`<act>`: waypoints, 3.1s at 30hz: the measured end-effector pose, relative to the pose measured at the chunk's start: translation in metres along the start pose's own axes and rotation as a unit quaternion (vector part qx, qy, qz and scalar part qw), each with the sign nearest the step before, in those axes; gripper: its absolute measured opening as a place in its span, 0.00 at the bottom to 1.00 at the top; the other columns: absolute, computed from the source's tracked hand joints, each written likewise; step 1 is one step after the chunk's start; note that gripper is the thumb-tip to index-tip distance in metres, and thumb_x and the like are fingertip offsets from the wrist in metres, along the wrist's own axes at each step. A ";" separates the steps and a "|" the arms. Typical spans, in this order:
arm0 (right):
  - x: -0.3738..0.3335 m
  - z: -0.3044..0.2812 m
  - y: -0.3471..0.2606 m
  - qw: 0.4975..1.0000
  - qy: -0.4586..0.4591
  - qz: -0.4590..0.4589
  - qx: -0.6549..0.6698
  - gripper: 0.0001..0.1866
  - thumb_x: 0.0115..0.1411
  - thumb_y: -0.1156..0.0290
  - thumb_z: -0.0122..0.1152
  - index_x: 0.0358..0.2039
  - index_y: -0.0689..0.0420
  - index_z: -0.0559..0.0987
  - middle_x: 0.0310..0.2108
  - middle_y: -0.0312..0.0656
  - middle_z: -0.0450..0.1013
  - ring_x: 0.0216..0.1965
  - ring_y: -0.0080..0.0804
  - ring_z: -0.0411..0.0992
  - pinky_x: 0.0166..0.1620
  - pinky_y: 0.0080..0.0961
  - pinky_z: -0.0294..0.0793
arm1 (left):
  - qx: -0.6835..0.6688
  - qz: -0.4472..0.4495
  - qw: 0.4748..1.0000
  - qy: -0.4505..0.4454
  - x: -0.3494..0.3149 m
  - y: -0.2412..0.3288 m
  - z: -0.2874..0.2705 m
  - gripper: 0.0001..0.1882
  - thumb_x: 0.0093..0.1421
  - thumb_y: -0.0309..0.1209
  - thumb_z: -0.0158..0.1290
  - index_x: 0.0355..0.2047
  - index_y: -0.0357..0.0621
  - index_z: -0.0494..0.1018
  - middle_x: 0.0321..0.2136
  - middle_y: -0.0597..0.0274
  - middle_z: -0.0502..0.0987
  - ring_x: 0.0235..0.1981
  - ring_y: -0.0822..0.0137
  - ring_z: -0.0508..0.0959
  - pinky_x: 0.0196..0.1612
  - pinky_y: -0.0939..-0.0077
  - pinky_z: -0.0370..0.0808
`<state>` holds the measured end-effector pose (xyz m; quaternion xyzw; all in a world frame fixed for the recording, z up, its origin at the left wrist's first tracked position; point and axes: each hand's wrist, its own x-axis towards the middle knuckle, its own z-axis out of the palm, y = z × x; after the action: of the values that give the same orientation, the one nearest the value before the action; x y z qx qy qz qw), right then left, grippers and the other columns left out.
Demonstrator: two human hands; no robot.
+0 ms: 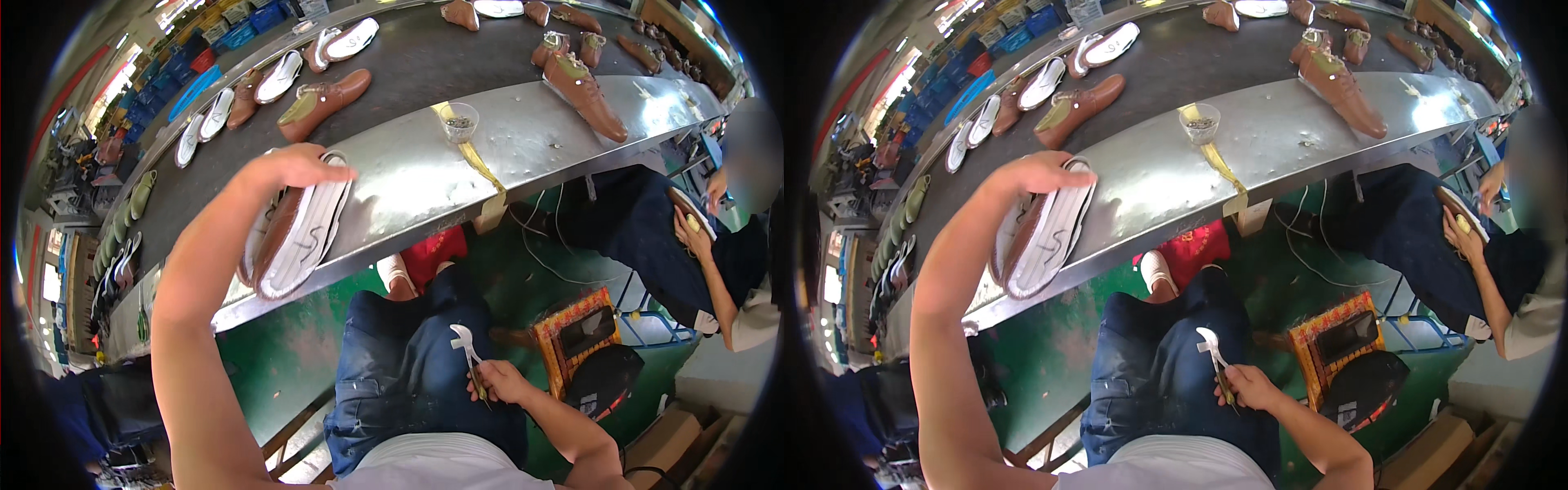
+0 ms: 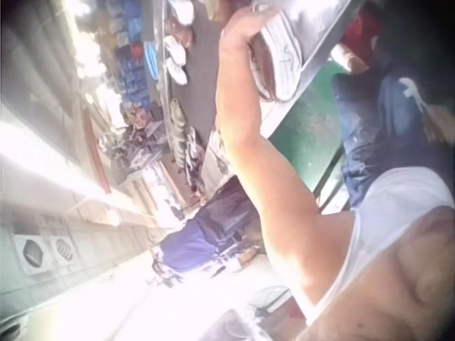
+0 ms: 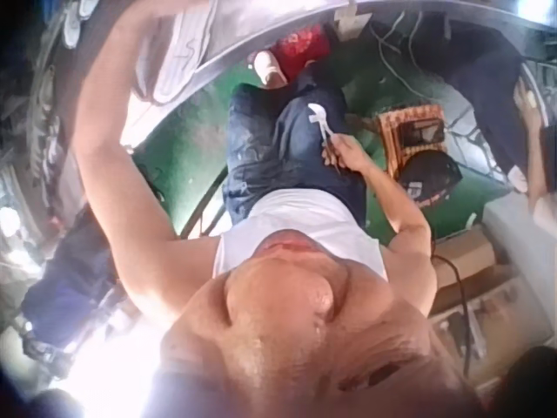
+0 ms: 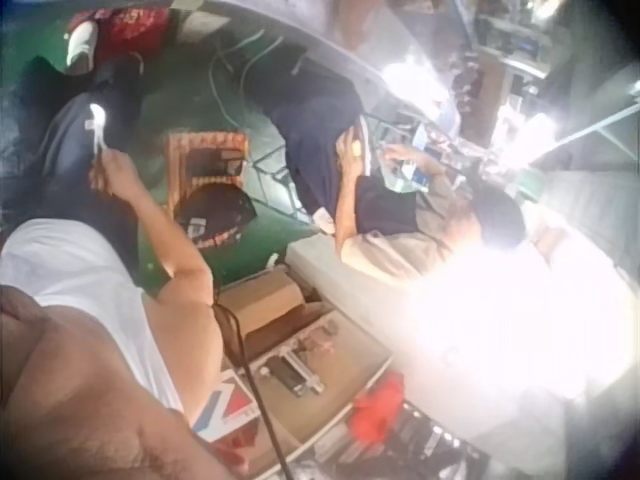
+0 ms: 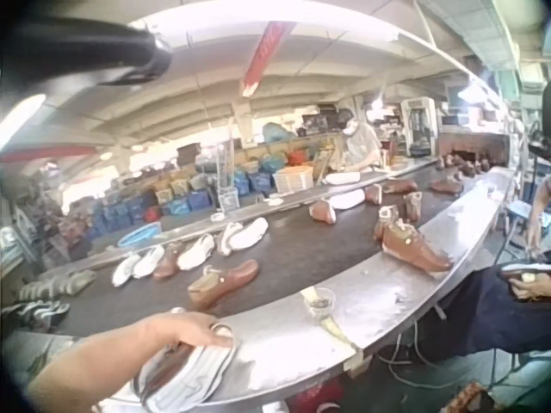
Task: Using specialized pliers to pull and secure shoe uppers onto lasts on a factory production line.
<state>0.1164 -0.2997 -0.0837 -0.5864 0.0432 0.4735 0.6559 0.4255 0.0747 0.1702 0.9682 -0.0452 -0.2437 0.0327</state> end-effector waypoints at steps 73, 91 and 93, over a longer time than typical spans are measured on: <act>-0.044 0.109 -0.110 0.882 -0.025 -0.011 -0.470 0.13 0.65 0.66 0.54 0.37 0.66 0.72 0.35 0.60 0.75 0.39 0.60 0.74 0.42 0.49 0.72 | -0.740 0.062 0.650 0.161 -0.191 0.050 0.371 0.23 0.65 0.27 0.53 0.60 0.43 0.66 0.48 0.60 0.76 0.49 0.71 0.74 0.55 0.74 0.70; -0.062 0.073 -0.044 0.913 0.111 -0.068 -0.387 0.13 0.63 0.64 0.57 0.38 0.62 0.74 0.24 0.47 0.75 0.28 0.41 0.75 0.35 0.34 0.72 | -0.736 -0.016 0.668 0.108 -0.239 0.078 0.381 0.30 0.54 0.17 0.43 0.60 0.33 0.65 0.51 0.52 0.76 0.53 0.63 0.74 0.59 0.74 0.67; -0.072 0.073 -0.037 0.903 0.106 -0.088 -0.407 0.13 0.63 0.65 0.57 0.39 0.63 0.74 0.25 0.50 0.74 0.28 0.45 0.74 0.35 0.35 0.72 | -0.777 0.019 0.629 0.008 -0.228 0.078 0.376 0.36 0.50 0.15 0.44 0.64 0.36 0.60 0.54 0.53 0.72 0.57 0.62 0.72 0.61 0.73 0.65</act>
<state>0.0652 -0.2765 0.0097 -0.8502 -0.1356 0.3256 0.3910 0.0411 0.0057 -0.0465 0.5843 0.1429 -0.1801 0.7783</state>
